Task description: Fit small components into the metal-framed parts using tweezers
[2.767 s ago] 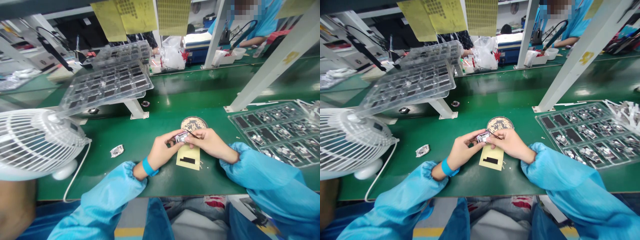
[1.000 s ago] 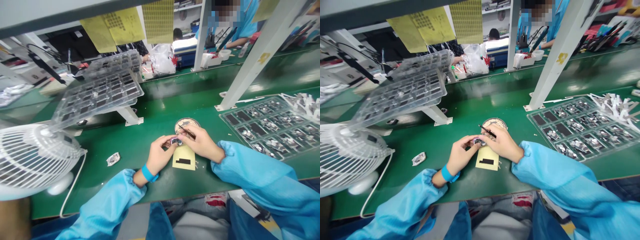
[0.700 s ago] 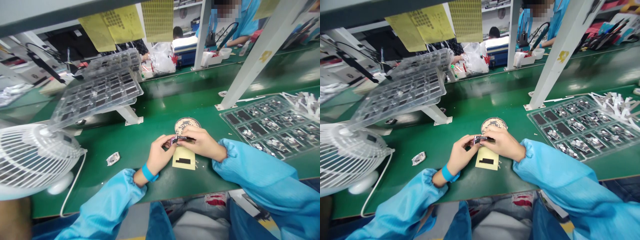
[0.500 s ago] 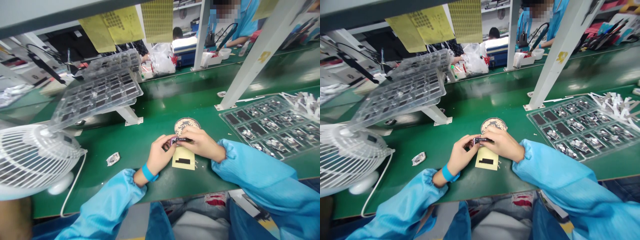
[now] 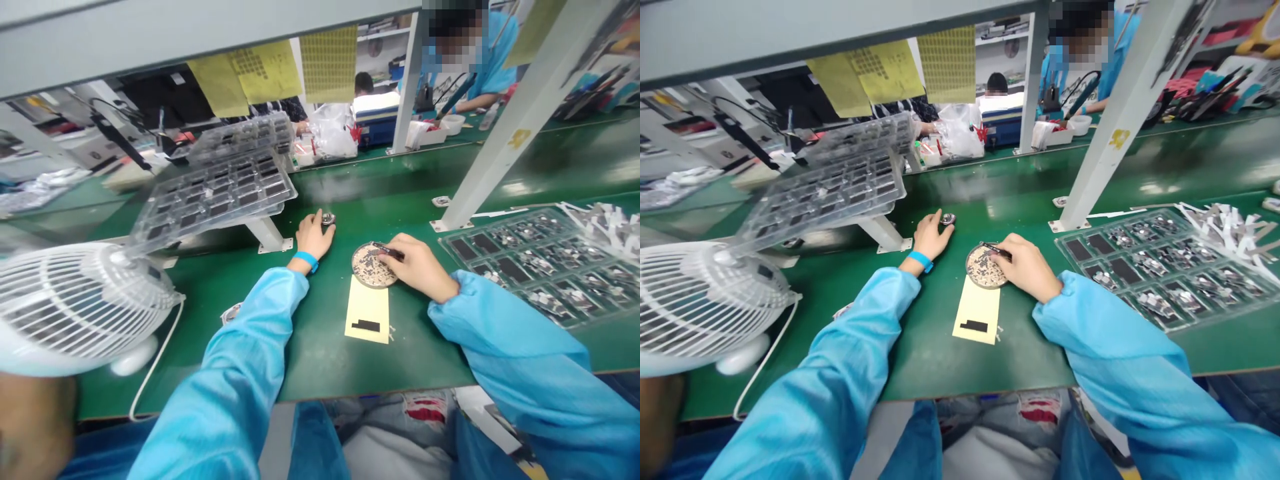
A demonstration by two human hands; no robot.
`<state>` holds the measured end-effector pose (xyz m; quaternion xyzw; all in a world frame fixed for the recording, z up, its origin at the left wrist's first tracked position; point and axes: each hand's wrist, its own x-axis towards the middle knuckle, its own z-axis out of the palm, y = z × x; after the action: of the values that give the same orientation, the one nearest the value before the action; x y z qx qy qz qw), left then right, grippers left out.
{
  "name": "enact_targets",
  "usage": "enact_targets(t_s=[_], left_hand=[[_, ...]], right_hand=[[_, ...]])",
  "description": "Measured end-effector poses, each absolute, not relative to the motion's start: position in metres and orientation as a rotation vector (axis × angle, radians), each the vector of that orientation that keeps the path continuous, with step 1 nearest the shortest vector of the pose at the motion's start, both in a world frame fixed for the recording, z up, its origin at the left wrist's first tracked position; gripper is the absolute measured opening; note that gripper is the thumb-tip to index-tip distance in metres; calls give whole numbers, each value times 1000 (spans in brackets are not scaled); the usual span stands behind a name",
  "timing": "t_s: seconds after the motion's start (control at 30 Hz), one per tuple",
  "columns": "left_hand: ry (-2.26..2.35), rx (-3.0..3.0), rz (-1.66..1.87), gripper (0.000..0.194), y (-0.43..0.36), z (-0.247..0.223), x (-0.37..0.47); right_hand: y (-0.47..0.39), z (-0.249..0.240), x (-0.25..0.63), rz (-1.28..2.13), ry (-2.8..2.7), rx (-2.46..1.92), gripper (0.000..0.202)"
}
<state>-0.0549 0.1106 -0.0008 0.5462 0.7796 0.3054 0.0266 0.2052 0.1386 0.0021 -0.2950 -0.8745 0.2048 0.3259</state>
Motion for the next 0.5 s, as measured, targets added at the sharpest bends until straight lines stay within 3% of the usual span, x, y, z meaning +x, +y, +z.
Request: enact_targets(t_s=[0.07, 0.2, 0.33, 0.43, 0.5], left_hand=[[2421, 1801, 885, 62, 82, -6, -48], [2174, 2107, 768, 51, -16, -6, -39], [2535, 1952, 711, 52, -105, 5, -75], [3010, 1429, 603, 74, -146, 2, -108], [3122, 1218, 484, 75, -158, -4, -119]], right_hand=[[140, 5, 209, 533, -2230, -748, 16], [140, 18, 227, 472, -2201, -688, 21], [139, 35, 247, 370, -2187, -880, 31], [130, 47, 250, 643, -2009, -1124, 37], [122, 52, 246, 917, -1904, -1106, 35]])
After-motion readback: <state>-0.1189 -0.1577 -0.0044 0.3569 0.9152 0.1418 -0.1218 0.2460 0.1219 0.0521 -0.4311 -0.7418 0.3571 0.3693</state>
